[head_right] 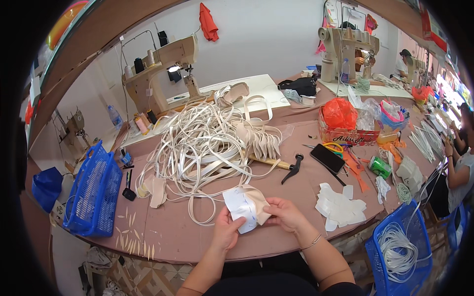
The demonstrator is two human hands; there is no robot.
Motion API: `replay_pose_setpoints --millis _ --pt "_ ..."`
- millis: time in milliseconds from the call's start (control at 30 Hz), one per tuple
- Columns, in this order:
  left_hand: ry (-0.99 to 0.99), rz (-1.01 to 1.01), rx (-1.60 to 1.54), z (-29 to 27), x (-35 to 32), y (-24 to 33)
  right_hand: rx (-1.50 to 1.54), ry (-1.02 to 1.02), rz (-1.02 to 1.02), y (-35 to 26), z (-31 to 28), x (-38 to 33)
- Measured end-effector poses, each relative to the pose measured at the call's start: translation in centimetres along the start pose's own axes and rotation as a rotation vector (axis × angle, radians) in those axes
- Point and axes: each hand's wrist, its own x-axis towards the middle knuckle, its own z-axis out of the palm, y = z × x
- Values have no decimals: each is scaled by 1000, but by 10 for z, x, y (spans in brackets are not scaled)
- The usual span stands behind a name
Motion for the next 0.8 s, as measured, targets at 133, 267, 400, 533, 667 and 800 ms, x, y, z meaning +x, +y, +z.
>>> replay_pose_setpoints --millis 133,267,400,533,667,800 --pt "58 136 124 -6 4 -10 40 210 -227 28 25 -1" --pt "107 156 150 -11 5 -18 -265 354 -590 62 48 6" --pt "134 128 23 -20 9 -15 -52 243 -412 61 34 2" --pt "74 -115 -452 -15 7 -11 520 -110 -127 56 25 -5" --pt "22 -46 -420 -11 2 -12 421 -137 8 52 15 -7" --pt "-53 64 -56 -20 2 -18 4 -81 -357 18 12 -10"
